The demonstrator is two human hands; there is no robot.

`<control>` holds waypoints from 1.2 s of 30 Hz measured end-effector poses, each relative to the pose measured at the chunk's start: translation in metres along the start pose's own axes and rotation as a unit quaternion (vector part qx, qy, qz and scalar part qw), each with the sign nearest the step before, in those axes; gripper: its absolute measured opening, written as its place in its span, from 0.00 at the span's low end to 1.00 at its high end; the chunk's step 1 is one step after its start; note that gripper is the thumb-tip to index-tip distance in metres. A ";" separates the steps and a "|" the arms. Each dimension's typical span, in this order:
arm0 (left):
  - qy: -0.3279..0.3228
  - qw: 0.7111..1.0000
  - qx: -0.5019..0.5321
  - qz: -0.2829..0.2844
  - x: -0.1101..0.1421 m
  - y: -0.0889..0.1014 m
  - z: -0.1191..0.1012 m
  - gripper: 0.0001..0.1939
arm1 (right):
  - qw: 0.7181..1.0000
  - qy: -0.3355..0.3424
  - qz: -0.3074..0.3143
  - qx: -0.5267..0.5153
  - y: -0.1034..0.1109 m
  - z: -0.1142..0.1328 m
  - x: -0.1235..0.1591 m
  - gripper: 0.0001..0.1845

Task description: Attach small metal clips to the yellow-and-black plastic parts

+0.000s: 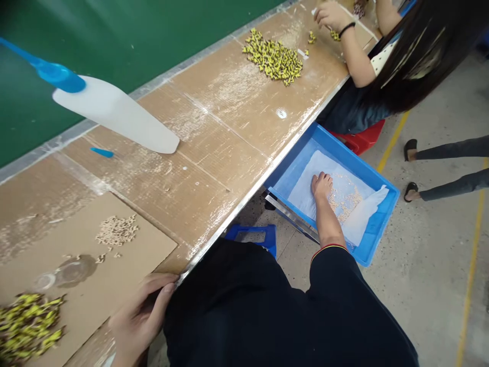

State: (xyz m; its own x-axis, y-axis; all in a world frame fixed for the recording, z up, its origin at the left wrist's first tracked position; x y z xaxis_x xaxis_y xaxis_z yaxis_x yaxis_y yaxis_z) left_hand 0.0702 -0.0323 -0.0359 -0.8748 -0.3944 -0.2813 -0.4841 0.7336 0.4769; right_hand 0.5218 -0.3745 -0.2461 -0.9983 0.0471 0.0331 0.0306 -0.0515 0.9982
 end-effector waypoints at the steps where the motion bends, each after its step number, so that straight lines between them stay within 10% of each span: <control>1: 0.001 1.000 -0.002 -0.002 0.001 0.000 0.001 0.07 | 1.000 0.002 0.002 0.003 0.001 0.003 -0.001 0.22; 18: 0.016 0.999 -0.031 -0.019 -0.001 -0.002 -0.001 0.05 | 0.948 -0.160 0.083 -0.261 0.003 -0.003 -0.013 0.20; 31: 0.020 0.999 -0.011 -0.024 0.001 -0.002 0.000 0.05 | 0.601 -0.282 0.043 -0.746 0.015 -0.039 -0.015 0.17; 36: 0.026 0.999 -0.023 -0.026 0.003 -0.002 0.003 0.05 | 0.512 -0.279 0.042 -0.811 0.009 -0.038 -0.011 0.18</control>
State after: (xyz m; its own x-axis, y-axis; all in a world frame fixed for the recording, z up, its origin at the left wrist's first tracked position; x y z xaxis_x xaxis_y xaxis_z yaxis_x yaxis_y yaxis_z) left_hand 0.0682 -0.0334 -0.0399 -0.8471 -0.4615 -0.2636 -0.5291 0.6856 0.5000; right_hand 0.5316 -0.4131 -0.2396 -0.8135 0.2316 0.5334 -0.4607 -0.8164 -0.3482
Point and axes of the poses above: each hand's wrist, its own x-axis away from the middle knuckle, its own y-axis out of the back of the hand, z = x × y, the point moved 4 cm from there along -x, towards the middle knuckle, and after that the axes turned 7 degrees about x, right-handed, at the moved point
